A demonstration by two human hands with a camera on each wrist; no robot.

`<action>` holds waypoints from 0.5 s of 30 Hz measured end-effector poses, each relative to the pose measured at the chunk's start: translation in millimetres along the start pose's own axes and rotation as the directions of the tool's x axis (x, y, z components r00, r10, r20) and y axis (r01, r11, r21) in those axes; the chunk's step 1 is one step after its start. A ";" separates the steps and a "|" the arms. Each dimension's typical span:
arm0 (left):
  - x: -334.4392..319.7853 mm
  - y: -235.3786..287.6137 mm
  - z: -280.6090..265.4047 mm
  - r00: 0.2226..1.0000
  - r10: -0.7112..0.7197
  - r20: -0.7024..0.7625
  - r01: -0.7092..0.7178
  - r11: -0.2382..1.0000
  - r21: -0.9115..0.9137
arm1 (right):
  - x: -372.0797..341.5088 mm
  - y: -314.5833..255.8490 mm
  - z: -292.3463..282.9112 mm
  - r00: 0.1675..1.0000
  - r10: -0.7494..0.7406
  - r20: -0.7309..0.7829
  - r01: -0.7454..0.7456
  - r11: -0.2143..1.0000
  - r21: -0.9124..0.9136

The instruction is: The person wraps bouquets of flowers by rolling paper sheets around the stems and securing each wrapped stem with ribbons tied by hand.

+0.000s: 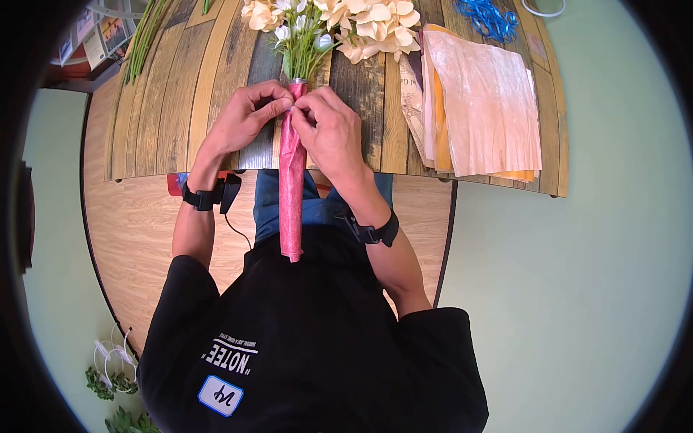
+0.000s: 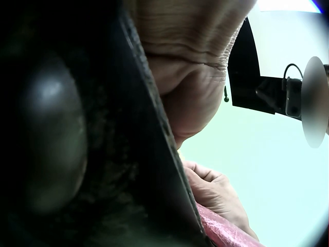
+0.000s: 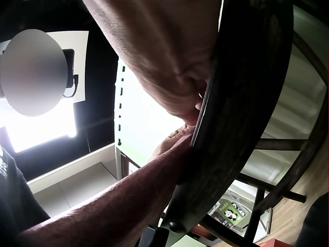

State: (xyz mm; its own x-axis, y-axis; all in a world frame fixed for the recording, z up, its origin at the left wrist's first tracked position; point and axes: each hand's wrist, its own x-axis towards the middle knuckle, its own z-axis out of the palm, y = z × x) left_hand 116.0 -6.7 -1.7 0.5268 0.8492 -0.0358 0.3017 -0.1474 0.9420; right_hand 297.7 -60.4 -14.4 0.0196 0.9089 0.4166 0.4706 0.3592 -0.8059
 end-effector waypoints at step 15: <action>-1.1 -3.2 -0.5 1.000 0.025 -0.015 -0.025 1.000 -0.012 | 1.5 -0.4 11.7 0.999 -0.033 -0.037 0.025 0.983 -0.181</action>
State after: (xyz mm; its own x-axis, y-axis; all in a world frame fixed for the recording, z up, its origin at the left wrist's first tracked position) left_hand 114.1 -6.9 -4.6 0.5224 0.8526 -0.0078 0.2791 -0.1623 0.9464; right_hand 287.1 -56.6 -18.3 0.0365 0.8884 0.4577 0.6226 0.3380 -0.7058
